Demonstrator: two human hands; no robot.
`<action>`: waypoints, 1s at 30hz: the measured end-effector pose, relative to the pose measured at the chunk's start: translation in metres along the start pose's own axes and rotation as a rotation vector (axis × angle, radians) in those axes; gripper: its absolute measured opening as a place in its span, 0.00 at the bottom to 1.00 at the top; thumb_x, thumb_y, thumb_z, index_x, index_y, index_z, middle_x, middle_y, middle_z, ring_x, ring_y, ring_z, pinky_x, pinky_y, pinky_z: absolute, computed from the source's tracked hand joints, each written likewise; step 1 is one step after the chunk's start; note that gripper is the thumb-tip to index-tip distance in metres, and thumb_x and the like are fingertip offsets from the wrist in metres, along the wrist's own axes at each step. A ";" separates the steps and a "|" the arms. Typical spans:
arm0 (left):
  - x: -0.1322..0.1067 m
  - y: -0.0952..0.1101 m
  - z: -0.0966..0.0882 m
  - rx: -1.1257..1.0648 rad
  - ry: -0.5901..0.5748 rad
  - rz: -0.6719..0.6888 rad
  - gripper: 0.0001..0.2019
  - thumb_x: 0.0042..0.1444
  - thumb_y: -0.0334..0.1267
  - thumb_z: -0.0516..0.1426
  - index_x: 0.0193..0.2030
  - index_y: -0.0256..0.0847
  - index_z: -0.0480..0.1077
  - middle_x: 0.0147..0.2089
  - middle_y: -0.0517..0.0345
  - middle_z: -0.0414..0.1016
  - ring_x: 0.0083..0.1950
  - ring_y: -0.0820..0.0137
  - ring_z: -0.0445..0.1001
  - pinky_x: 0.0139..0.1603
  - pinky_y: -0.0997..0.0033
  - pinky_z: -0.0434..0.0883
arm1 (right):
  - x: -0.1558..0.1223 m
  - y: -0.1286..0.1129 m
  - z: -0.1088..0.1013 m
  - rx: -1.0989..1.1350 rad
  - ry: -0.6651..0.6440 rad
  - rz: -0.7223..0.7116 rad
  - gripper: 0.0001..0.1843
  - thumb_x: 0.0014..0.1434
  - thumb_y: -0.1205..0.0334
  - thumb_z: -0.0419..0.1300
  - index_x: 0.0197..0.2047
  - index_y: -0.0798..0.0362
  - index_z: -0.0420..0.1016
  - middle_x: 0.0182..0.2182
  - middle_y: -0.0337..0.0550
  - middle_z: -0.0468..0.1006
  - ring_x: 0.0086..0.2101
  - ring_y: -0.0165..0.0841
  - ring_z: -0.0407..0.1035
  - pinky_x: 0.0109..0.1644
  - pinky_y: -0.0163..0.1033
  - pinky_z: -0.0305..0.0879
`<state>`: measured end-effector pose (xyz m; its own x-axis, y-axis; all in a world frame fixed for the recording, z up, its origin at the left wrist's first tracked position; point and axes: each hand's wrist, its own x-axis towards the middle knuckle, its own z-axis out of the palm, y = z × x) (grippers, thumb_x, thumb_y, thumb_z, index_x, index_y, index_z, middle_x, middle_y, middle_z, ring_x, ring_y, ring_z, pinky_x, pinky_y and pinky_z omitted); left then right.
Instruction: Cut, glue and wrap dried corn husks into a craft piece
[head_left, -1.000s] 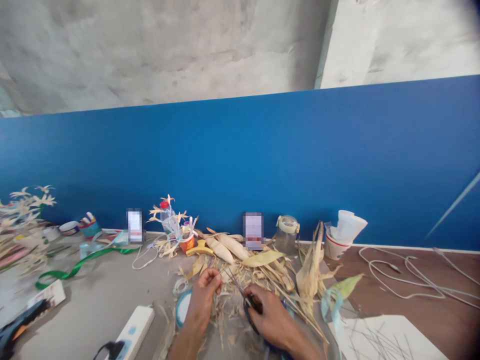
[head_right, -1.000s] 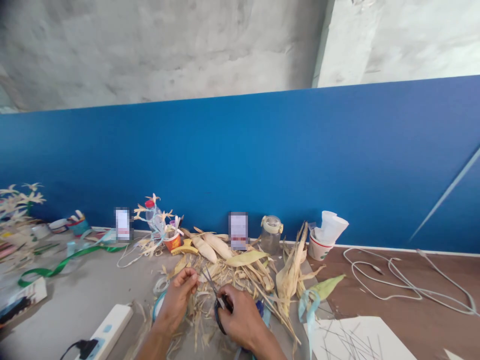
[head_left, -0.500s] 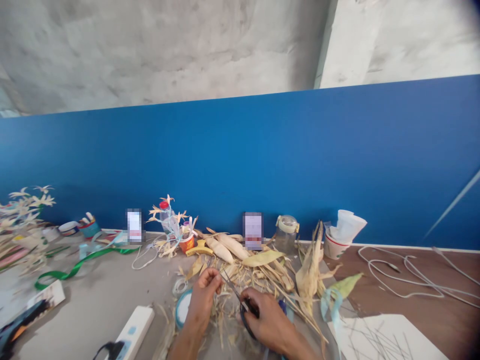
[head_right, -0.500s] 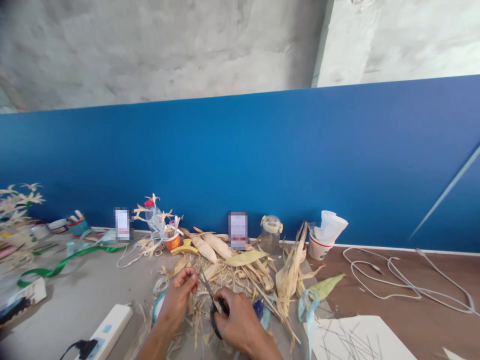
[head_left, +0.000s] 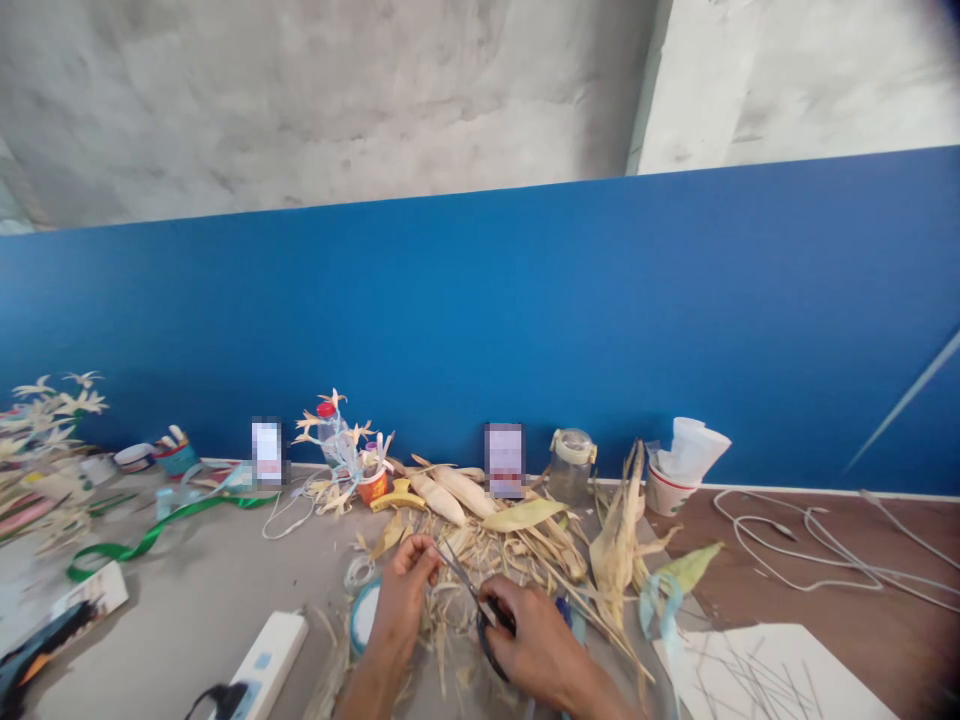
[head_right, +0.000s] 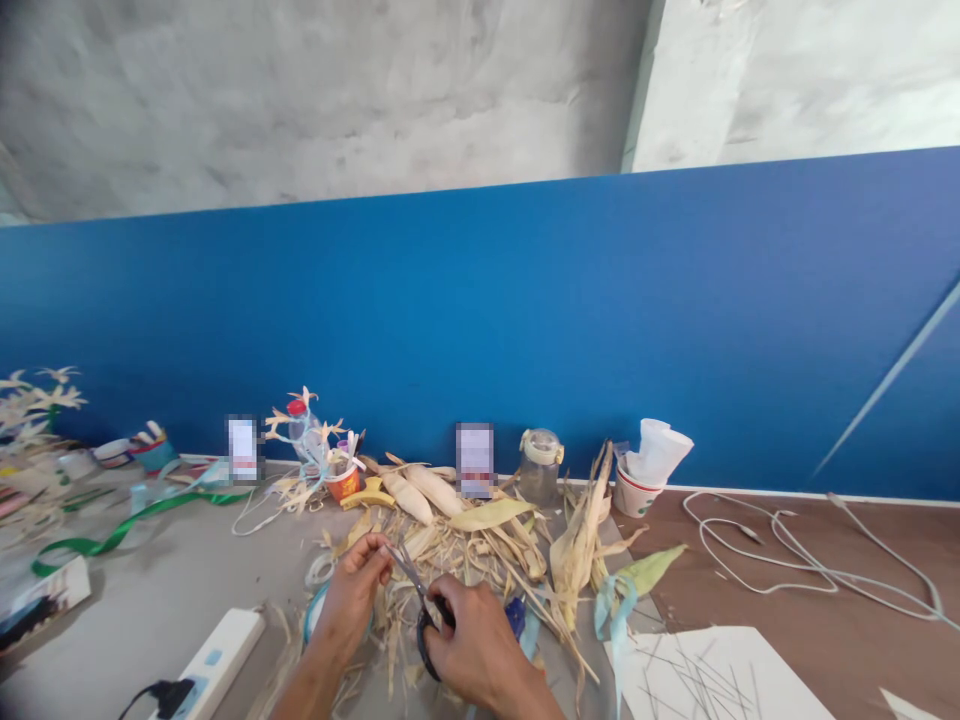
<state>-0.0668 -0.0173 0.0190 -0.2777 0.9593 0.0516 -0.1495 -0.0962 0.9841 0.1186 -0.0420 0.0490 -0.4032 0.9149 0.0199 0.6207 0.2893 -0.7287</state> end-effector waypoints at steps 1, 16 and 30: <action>0.000 0.000 0.000 0.001 -0.004 -0.001 0.14 0.44 0.48 0.64 0.26 0.39 0.69 0.21 0.64 0.66 0.24 0.74 0.60 0.28 0.74 0.59 | 0.000 0.000 0.000 -0.001 -0.001 0.005 0.15 0.47 0.68 0.55 0.39 0.51 0.75 0.21 0.34 0.69 0.26 0.30 0.59 0.31 0.32 0.51; 0.001 0.000 0.000 -0.015 -0.029 -0.012 0.17 0.43 0.51 0.65 0.27 0.39 0.69 0.21 0.64 0.65 0.24 0.74 0.60 0.28 0.74 0.58 | 0.000 -0.004 -0.002 0.066 -0.017 0.020 0.13 0.49 0.65 0.57 0.39 0.52 0.76 0.21 0.34 0.69 0.24 0.29 0.60 0.29 0.31 0.51; 0.000 -0.002 0.000 -0.046 -0.017 -0.018 0.16 0.43 0.49 0.65 0.27 0.39 0.69 0.21 0.64 0.65 0.24 0.74 0.60 0.28 0.74 0.59 | 0.000 -0.003 -0.003 0.076 -0.031 0.000 0.14 0.49 0.68 0.55 0.39 0.52 0.76 0.21 0.34 0.69 0.24 0.28 0.59 0.29 0.31 0.50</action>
<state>-0.0667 -0.0175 0.0168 -0.2585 0.9653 0.0369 -0.1981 -0.0904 0.9760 0.1186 -0.0420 0.0527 -0.4244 0.9055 -0.0008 0.5687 0.2659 -0.7783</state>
